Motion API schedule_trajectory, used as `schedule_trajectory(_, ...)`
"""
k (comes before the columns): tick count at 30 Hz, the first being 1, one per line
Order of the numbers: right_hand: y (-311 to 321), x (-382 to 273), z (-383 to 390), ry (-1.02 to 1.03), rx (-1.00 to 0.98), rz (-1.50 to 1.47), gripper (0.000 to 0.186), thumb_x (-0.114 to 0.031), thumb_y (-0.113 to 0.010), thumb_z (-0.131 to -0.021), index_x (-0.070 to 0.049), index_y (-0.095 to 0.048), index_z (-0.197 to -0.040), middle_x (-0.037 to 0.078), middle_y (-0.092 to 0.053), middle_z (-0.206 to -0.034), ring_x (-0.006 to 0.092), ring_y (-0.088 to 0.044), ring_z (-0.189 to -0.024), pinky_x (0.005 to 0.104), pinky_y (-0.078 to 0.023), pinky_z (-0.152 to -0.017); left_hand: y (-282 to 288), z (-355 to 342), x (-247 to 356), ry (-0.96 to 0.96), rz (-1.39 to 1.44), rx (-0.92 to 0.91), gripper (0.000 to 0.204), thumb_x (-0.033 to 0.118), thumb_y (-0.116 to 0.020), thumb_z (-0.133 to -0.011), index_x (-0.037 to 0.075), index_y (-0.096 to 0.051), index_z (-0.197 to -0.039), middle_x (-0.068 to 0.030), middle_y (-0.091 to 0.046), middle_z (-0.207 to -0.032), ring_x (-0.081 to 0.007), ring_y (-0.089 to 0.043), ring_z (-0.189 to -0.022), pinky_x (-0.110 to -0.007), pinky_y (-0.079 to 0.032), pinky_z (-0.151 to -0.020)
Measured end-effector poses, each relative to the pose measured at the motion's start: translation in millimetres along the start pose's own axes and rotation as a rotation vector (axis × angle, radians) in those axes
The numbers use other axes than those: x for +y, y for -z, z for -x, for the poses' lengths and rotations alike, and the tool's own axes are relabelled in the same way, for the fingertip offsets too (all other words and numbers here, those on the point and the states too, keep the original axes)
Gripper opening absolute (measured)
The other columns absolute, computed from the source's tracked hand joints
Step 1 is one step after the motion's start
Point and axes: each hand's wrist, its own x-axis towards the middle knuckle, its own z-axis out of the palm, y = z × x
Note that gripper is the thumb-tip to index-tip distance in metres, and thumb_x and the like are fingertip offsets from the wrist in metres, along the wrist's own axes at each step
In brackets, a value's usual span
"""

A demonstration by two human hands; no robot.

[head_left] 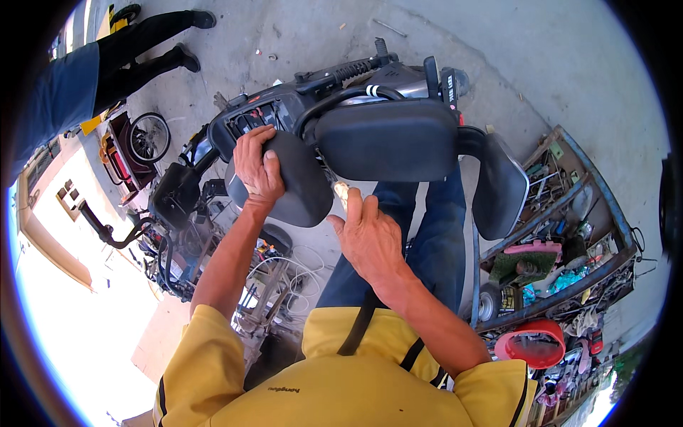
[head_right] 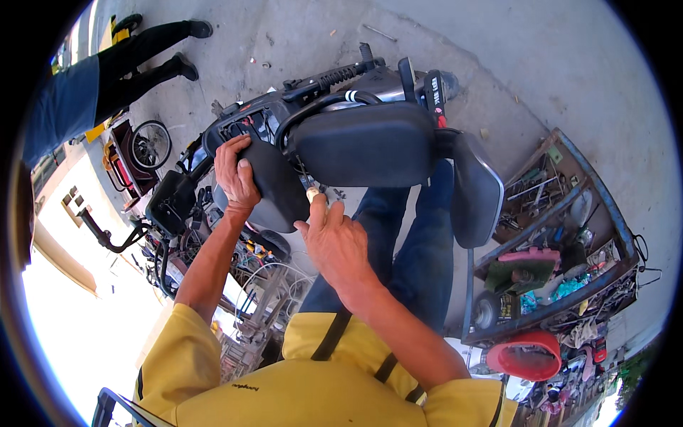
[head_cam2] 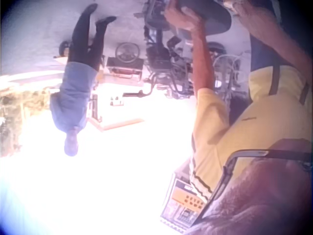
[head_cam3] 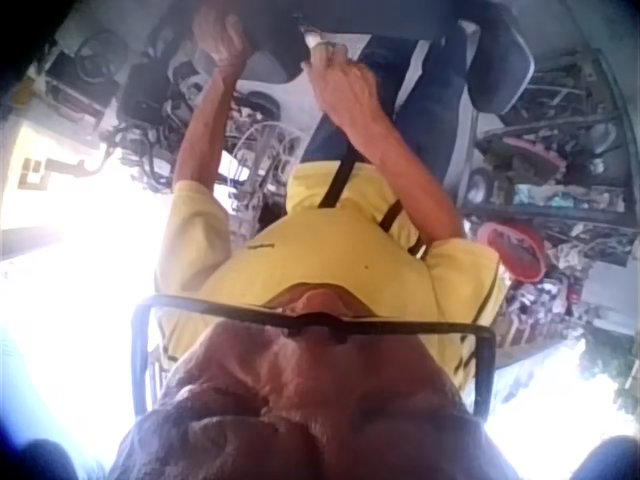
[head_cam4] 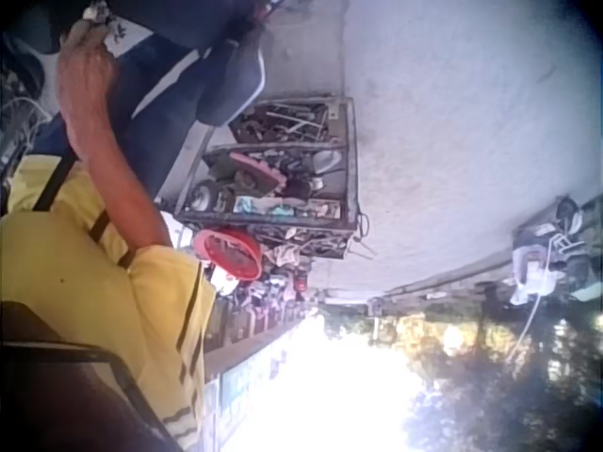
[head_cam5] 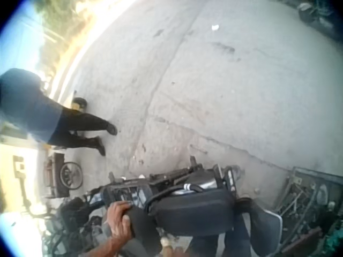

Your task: The person repairs an electric scooter by working on the handlebar wiring, then removes the seat using a screwdriver to access the battery compartment. The person uses pliers and a screwdriver to manipulate wires and fasteners.

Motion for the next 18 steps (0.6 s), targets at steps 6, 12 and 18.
schedule_trajectory(6, -7.2, 21.8, -7.1, 0.57, 0.347, 0.137, 0.042, -0.019, -0.071, -0.094, 0.0, -0.059, -0.13, 0.023, -0.059, -0.117, 0.0287, -0.063, -0.077, 0.0406, -0.053, -0.07, 2.7, 0.6, 2.2, 0.01, 0.001, 0.004, 0.038, 0.028, -0.047, -0.096, 0.002, -0.068, -0.114, -0.0153, -0.07, -0.119, -0.0351, -0.063, -0.109, -0.043, -0.045, -0.1)
schedule_trajectory(12, -4.4, 3.8, 3.7, 0.067, 0.113, 0.008, 0.036, -0.012, -0.074, -0.082, -0.002, -0.064, -0.116, 0.02, -0.06, -0.123, 0.0268, -0.06, -0.093, 0.0382, -0.049, -0.076, 1.6, 0.1, 2.6, 0.014, -0.007, -0.006, 0.04, 0.029, -0.045, -0.097, 0.002, -0.068, -0.114, -0.0164, -0.069, -0.12, -0.0357, -0.063, -0.109, -0.043, -0.045, -0.1)
schedule_trajectory(18, -5.3, 23.2, -1.6, 0.508, 0.263, 0.153, 0.045, -0.018, -0.073, -0.092, -0.002, -0.056, -0.13, 0.022, -0.059, -0.124, 0.0305, -0.063, -0.093, 0.0419, -0.05, -0.076, 1.6, -1.5, 1.3, -0.009, -0.001, 0.016, 0.037, 0.027, -0.049, -0.095, 0.002, -0.069, -0.114, -0.0153, -0.07, -0.119, -0.0353, -0.064, -0.108, -0.043, -0.045, -0.099)
